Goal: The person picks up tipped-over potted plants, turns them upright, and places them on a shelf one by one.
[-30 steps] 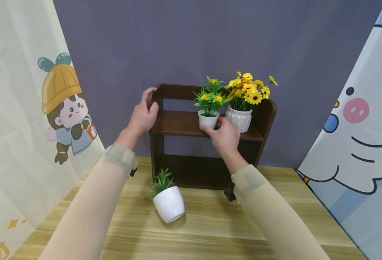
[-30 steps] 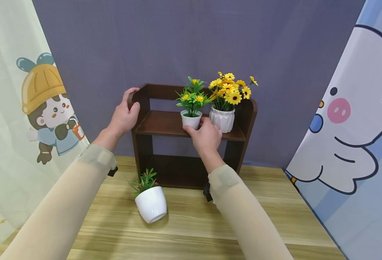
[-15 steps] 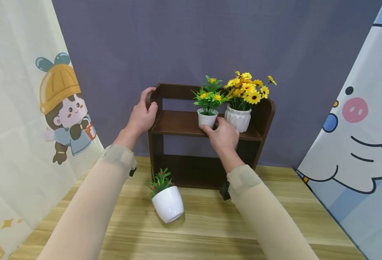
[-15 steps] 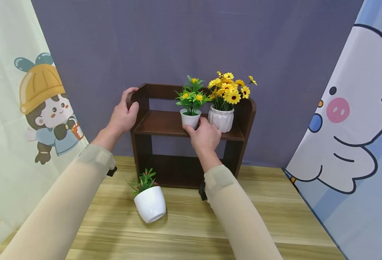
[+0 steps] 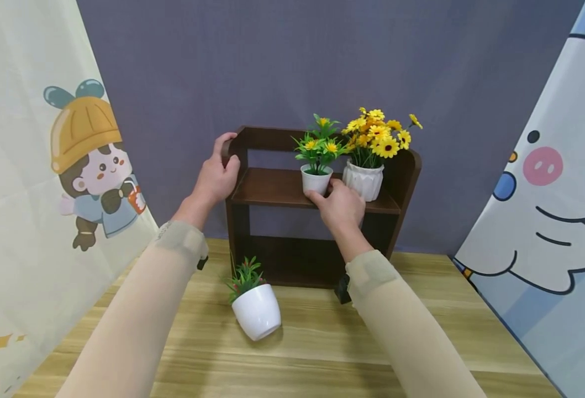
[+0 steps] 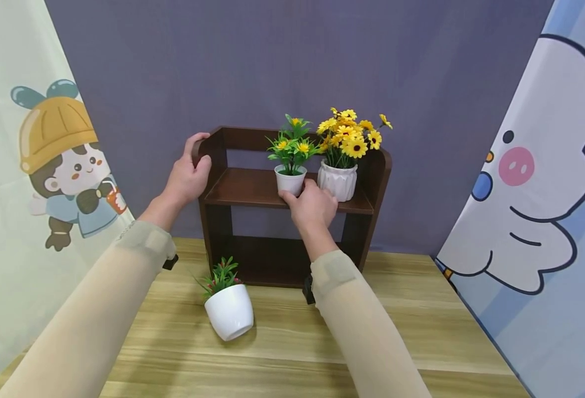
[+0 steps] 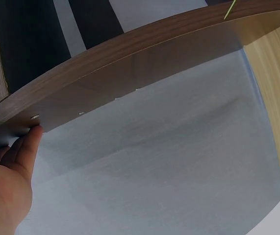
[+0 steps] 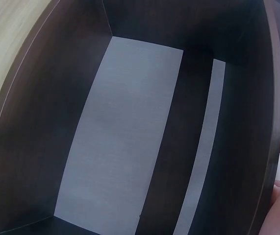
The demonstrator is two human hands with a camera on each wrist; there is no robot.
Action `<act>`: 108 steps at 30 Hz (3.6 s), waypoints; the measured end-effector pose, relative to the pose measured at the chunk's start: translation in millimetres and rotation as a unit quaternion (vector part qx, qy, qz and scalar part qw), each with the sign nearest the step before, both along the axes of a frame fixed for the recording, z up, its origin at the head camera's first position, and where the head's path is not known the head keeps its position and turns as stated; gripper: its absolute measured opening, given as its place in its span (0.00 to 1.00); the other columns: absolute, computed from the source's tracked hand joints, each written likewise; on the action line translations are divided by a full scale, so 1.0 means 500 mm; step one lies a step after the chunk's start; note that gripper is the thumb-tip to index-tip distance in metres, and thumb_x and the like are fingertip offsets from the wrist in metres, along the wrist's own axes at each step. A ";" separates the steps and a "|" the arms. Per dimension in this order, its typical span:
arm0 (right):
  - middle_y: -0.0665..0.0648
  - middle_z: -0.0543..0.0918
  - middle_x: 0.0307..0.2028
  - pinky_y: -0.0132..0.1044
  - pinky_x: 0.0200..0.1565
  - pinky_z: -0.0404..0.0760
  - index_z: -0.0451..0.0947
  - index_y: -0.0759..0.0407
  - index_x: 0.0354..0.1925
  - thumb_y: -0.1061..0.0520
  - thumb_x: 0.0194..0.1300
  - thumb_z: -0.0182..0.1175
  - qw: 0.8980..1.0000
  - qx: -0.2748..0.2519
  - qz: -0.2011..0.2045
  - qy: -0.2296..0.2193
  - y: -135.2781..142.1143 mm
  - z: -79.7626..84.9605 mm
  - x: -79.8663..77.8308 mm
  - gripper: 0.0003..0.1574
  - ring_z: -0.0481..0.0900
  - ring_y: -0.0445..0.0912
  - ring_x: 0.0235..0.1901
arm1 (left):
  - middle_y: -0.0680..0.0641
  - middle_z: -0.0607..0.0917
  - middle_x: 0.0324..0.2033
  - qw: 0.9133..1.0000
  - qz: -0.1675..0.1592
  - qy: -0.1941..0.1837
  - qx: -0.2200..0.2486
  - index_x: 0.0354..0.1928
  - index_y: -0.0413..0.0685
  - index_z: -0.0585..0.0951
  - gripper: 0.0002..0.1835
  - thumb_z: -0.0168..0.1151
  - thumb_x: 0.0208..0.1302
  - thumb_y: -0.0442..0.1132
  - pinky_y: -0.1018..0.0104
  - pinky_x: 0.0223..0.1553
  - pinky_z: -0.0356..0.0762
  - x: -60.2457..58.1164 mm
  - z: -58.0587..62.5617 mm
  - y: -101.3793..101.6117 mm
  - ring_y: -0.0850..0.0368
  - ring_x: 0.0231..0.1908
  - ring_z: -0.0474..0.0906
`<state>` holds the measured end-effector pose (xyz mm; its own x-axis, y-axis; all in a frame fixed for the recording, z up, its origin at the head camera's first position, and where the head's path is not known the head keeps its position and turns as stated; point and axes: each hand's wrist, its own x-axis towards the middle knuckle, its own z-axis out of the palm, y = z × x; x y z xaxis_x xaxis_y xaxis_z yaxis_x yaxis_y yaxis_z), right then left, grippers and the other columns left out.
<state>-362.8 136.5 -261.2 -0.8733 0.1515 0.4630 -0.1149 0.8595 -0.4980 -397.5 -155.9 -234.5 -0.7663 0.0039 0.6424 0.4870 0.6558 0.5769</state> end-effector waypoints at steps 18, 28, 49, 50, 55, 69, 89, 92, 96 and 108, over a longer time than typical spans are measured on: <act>0.60 0.84 0.70 0.61 0.81 0.53 0.72 0.59 0.78 0.36 0.70 0.74 0.987 -0.135 0.080 0.029 0.017 -0.013 0.024 0.50 0.74 0.59 0.76 | 0.40 0.78 0.25 1.000 0.001 0.006 0.006 0.82 0.74 0.60 0.29 0.43 0.82 0.52 0.53 0.32 0.74 0.003 0.001 0.001 0.43 0.25 0.75; 0.62 0.78 0.75 0.59 0.71 0.77 0.66 0.60 0.80 0.43 0.71 0.75 0.976 -0.181 0.120 0.022 0.046 -0.026 0.058 0.51 0.78 0.60 0.69 | 0.39 0.79 0.26 1.000 0.003 0.006 0.009 0.81 0.76 0.61 0.29 0.45 0.82 0.50 0.51 0.33 0.74 -0.001 -0.001 0.000 0.41 0.27 0.76; 0.57 0.83 0.65 0.40 0.56 0.82 0.74 0.53 0.70 0.42 0.71 0.75 0.950 -0.136 0.262 -0.101 0.140 -0.186 0.181 0.38 0.83 0.50 0.57 | 0.42 0.76 0.24 1.000 0.002 0.003 0.007 0.82 0.75 0.60 0.29 0.43 0.82 0.50 0.53 0.30 0.74 0.003 -0.002 -0.001 0.45 0.23 0.73; 0.57 0.83 0.64 0.39 0.55 0.83 0.75 0.53 0.70 0.42 0.71 0.76 0.946 -0.134 0.273 -0.111 0.144 -0.197 0.183 0.38 0.83 0.50 0.57 | 0.41 0.77 0.25 1.000 0.003 0.003 0.007 0.82 0.75 0.60 0.29 0.43 0.82 0.51 0.53 0.31 0.74 0.003 -0.002 -0.001 0.44 0.24 0.74; 0.65 0.81 0.67 0.35 0.54 0.84 0.72 0.57 0.73 0.46 0.70 0.76 0.912 -0.133 0.351 -0.166 0.161 -0.245 0.188 0.41 0.83 0.52 0.58 | 0.41 0.77 0.24 1.000 0.002 0.004 0.006 0.82 0.75 0.59 0.29 0.43 0.82 0.51 0.53 0.30 0.74 0.004 -0.001 -0.001 0.44 0.24 0.74; 0.68 0.79 0.68 0.48 0.62 0.84 0.68 0.63 0.76 0.46 0.72 0.74 0.858 -0.142 0.427 -0.249 0.120 -0.320 0.196 0.45 0.82 0.59 0.64 | 0.35 0.83 0.34 1.000 0.002 0.003 0.003 0.82 0.74 0.59 0.29 0.42 0.82 0.52 0.51 0.34 0.76 0.004 0.000 0.001 0.40 0.30 0.78; 0.62 0.82 0.67 0.50 0.59 0.86 0.69 0.62 0.76 0.43 0.66 0.79 0.852 -0.169 0.402 -0.291 -0.017 -0.348 0.178 0.52 0.85 0.52 0.61 | 0.35 0.83 0.33 1.000 0.008 0.004 0.007 0.82 0.75 0.60 0.29 0.44 0.82 0.51 0.51 0.36 0.75 0.005 0.001 0.001 0.40 0.31 0.78; 0.62 0.82 0.66 0.49 0.58 0.87 0.67 0.63 0.77 0.42 0.66 0.79 0.850 -0.175 0.399 -0.296 -0.032 -0.353 0.177 0.53 0.85 0.51 0.59 | 0.32 0.85 0.38 1.000 0.007 0.002 0.008 0.82 0.75 0.60 0.30 0.43 0.82 0.52 0.50 0.38 0.76 0.004 0.000 0.001 0.38 0.34 0.79; 0.62 0.82 0.64 0.46 0.56 0.87 0.67 0.65 0.77 0.41 0.66 0.78 0.847 -0.191 0.397 -0.298 -0.048 -0.358 0.172 0.54 0.86 0.50 0.57 | 0.32 0.85 0.40 1.000 0.006 0.002 0.008 0.82 0.75 0.60 0.30 0.44 0.82 0.52 0.49 0.38 0.76 0.003 0.000 0.001 0.37 0.34 0.79; 0.62 0.86 0.55 0.41 0.52 0.87 0.69 0.72 0.74 0.43 0.68 0.75 0.840 -0.218 0.403 -0.292 -0.078 -0.367 0.161 0.51 0.84 0.49 0.53 | 0.30 0.86 0.41 1.000 0.004 0.005 0.010 0.81 0.74 0.60 0.30 0.44 0.81 0.51 0.45 0.42 0.77 0.002 0.001 0.002 0.36 0.37 0.80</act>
